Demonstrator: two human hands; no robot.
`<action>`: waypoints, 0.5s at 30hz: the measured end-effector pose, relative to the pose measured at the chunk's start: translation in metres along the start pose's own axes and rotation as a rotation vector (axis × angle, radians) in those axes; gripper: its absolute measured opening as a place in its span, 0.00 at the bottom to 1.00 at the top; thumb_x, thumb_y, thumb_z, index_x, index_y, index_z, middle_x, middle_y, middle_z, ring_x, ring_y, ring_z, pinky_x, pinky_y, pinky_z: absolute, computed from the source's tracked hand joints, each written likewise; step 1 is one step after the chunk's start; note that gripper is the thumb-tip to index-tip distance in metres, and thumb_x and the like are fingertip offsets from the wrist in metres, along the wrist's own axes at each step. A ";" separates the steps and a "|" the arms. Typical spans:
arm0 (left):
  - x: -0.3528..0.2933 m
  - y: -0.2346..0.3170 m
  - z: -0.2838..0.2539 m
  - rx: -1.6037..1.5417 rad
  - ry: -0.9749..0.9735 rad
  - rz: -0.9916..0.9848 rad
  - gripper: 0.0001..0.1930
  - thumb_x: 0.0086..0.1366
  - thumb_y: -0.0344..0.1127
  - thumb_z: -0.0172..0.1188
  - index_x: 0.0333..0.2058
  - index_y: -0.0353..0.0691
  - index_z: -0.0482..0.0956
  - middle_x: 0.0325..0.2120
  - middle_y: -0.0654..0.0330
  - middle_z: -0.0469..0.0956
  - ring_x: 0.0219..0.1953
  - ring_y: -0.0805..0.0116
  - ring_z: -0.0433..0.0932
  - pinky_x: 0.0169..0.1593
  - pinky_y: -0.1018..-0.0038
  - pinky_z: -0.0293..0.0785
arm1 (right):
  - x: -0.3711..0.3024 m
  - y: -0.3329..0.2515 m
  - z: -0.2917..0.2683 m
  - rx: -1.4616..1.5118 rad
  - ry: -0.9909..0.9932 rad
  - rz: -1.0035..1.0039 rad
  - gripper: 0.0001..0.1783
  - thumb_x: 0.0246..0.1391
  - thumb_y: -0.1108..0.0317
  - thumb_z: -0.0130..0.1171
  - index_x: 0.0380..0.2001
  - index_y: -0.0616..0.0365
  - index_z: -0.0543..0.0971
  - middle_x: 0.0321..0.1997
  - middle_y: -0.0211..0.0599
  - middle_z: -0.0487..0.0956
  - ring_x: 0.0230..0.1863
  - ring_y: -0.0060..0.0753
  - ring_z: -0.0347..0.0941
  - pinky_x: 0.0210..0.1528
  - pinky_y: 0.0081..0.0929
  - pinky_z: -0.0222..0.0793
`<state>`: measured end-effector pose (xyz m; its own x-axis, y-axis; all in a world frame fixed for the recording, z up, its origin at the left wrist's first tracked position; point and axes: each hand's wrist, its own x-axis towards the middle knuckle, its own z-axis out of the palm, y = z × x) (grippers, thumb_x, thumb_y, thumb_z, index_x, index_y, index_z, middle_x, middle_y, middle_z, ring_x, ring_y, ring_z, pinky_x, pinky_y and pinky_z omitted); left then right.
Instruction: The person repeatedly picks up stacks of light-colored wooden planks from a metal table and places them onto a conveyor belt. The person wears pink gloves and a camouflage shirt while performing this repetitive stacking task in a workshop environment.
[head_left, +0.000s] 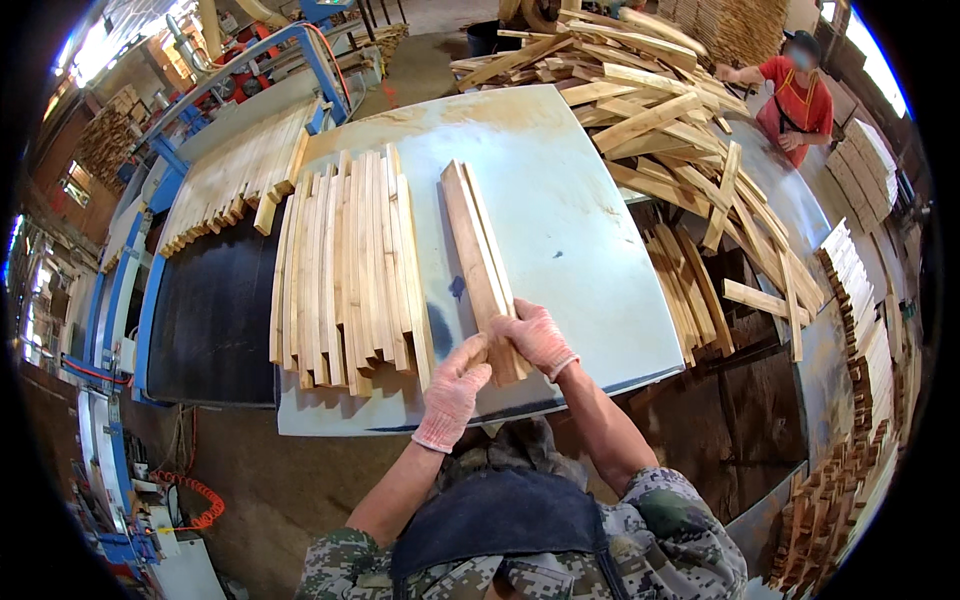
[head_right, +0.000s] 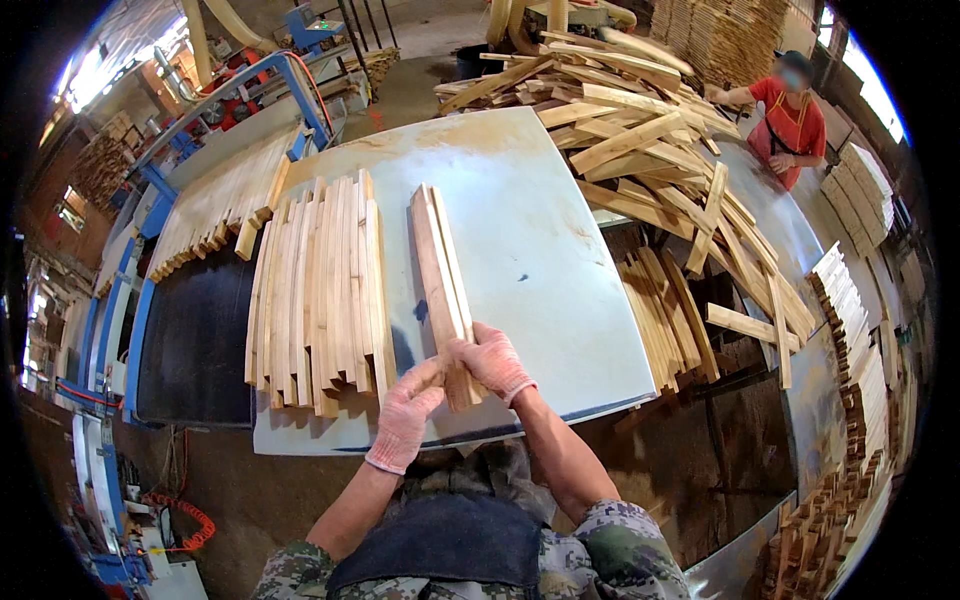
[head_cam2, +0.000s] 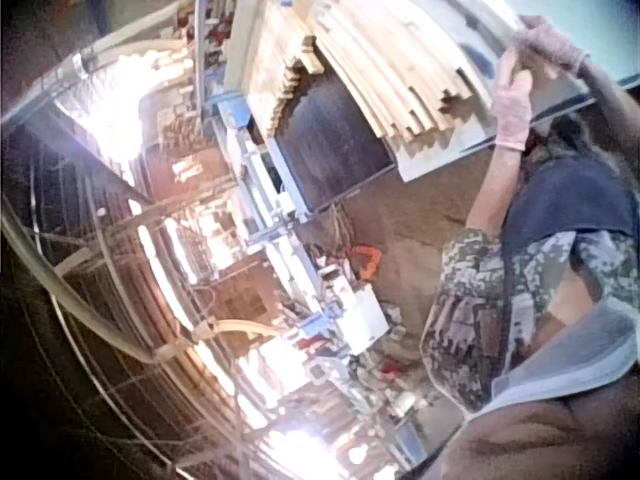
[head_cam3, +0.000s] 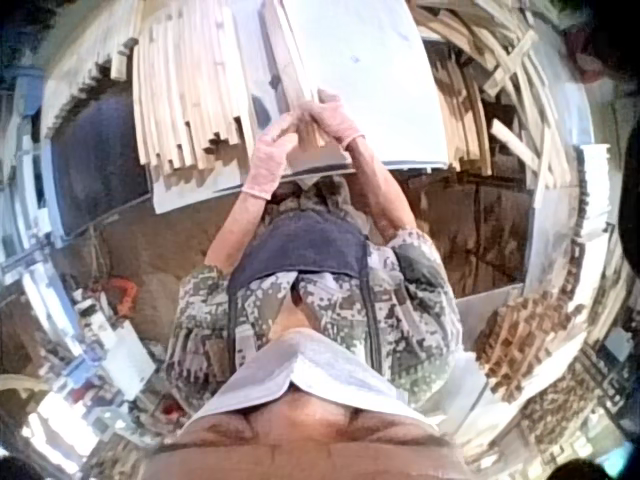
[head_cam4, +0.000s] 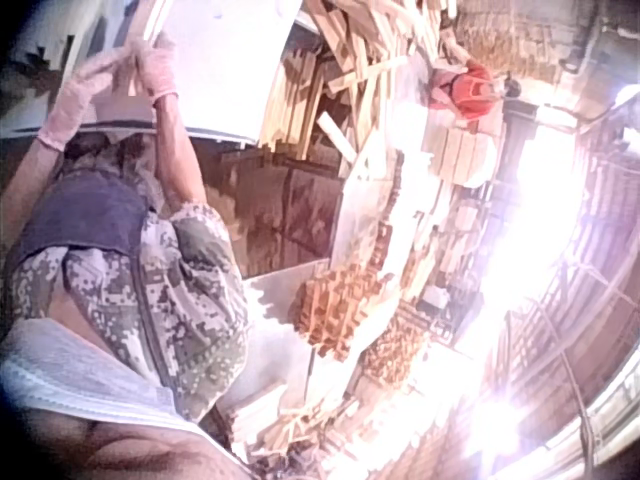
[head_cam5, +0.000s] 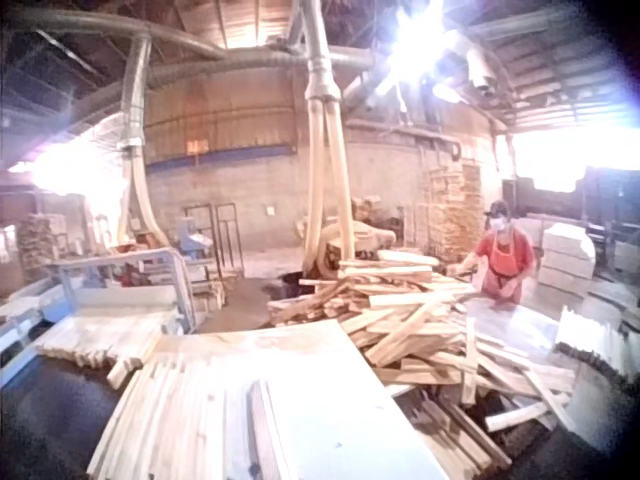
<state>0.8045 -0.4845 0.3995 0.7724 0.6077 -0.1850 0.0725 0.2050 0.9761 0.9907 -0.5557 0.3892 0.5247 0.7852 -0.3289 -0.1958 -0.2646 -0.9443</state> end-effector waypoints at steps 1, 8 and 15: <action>-0.004 0.018 0.005 0.054 0.055 0.033 0.27 0.70 0.24 0.60 0.67 0.31 0.72 0.64 0.53 0.76 0.64 0.63 0.75 0.67 0.71 0.72 | -0.001 0.008 -0.005 0.254 -0.034 0.006 0.29 0.58 0.58 0.66 0.56 0.68 0.80 0.44 0.47 0.86 0.42 0.36 0.83 0.48 0.36 0.80; 0.004 0.036 -0.013 -0.079 0.224 0.116 0.30 0.71 0.24 0.60 0.71 0.31 0.67 0.66 0.51 0.72 0.66 0.62 0.73 0.68 0.68 0.70 | -0.040 0.012 -0.002 0.603 -0.243 -0.028 0.32 0.58 0.55 0.61 0.57 0.73 0.77 0.45 0.45 0.85 0.41 0.33 0.83 0.45 0.32 0.82; 0.038 0.057 -0.030 -0.640 -0.041 -0.006 0.32 0.75 0.45 0.61 0.69 0.32 0.66 0.54 0.56 0.78 0.56 0.67 0.78 0.62 0.70 0.75 | -0.069 0.059 0.005 1.362 -0.690 0.286 0.41 0.52 0.64 0.71 0.63 0.77 0.68 0.51 0.66 0.82 0.46 0.56 0.85 0.51 0.49 0.85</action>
<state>0.8193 -0.4266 0.4443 0.7975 0.5778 -0.1736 -0.3040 0.6335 0.7115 0.9389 -0.6224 0.3565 -0.0549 0.9968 -0.0576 -0.9985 -0.0551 -0.0011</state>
